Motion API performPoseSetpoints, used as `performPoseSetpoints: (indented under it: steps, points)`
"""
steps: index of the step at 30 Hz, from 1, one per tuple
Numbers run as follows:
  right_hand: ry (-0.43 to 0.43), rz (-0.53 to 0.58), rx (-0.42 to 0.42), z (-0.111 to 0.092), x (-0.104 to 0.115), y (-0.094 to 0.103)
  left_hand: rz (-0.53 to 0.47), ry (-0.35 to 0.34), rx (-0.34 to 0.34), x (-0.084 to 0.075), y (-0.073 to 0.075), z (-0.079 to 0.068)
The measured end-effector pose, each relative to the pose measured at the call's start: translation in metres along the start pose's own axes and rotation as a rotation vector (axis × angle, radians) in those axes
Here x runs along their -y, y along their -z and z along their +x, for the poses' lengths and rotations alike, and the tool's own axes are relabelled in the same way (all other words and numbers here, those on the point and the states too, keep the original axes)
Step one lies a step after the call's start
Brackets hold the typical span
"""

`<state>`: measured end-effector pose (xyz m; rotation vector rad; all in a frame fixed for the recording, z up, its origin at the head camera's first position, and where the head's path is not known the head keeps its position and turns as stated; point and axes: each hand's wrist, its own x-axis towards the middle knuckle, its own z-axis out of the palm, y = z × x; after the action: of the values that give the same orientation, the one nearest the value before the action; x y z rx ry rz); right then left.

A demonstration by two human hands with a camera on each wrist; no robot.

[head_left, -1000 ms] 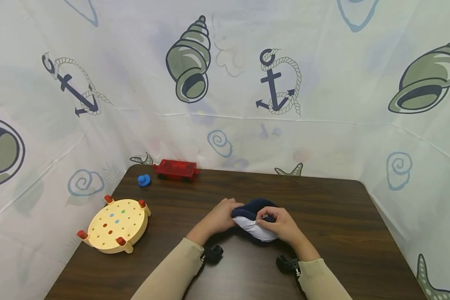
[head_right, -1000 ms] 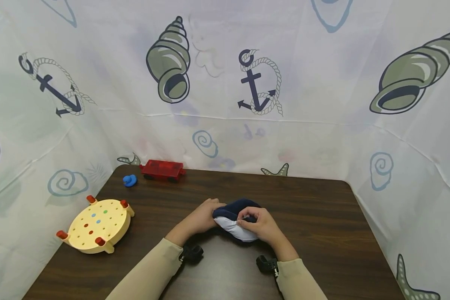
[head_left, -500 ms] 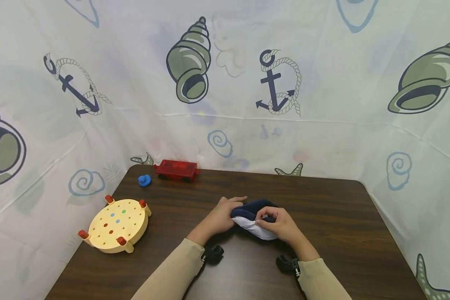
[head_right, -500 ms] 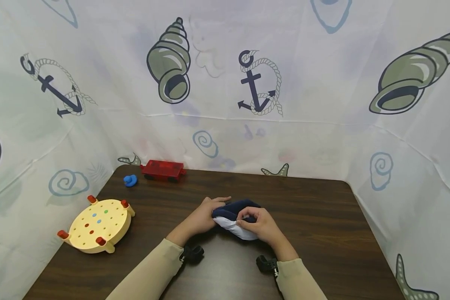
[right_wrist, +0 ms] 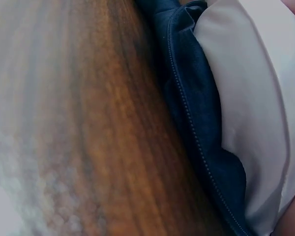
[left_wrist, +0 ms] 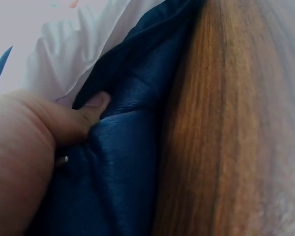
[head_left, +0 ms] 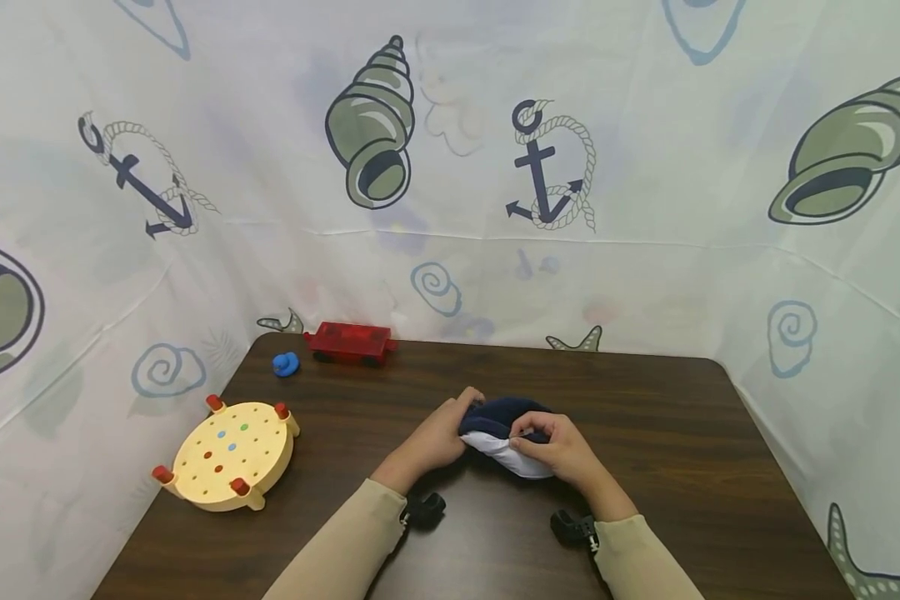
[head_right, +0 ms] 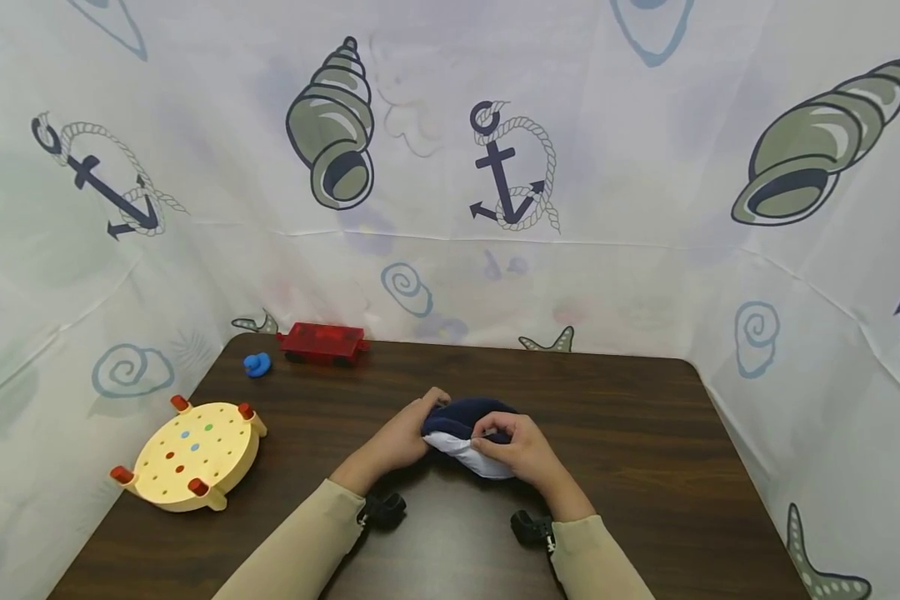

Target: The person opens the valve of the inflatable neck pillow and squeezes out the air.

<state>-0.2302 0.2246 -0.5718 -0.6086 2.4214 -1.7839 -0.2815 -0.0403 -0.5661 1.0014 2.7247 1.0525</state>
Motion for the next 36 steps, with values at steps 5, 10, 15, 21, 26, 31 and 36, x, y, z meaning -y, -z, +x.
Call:
performPoseSetpoints:
  steps: [5,10,15,21,26,31,36]
  points:
    - [0.003,0.008,-0.007,0.0003,-0.0008,-0.0006,-0.014,-0.023,0.023,0.0002,0.0013,0.0005]
    - [0.003,0.0,-0.002,-0.0001,-0.0011,-0.0002,0.004,-0.081,-0.003,0.0026,0.0008,0.0026]
    - [0.0,-0.017,0.01,-0.0004,0.0001,-0.0002,0.005,-0.092,-0.002,0.0048,0.0,0.0027]
    - [-0.006,-0.031,0.013,-0.0005,0.0041,-0.0005,-0.001,-0.085,0.01,0.005,-0.0002,0.0028]
    - [0.004,-0.025,0.016,-0.0006,0.004,-0.0009,0.011,-0.08,0.022,0.0046,-0.0005,0.004]
    - [0.011,-0.031,0.024,-0.0002,0.0017,-0.0015,0.035,-0.115,0.022,0.0049,-0.0001,0.0042]
    - [0.01,-0.037,0.028,0.0002,0.0021,-0.002,0.043,-0.144,0.019,0.0067,-0.0011,0.0037]
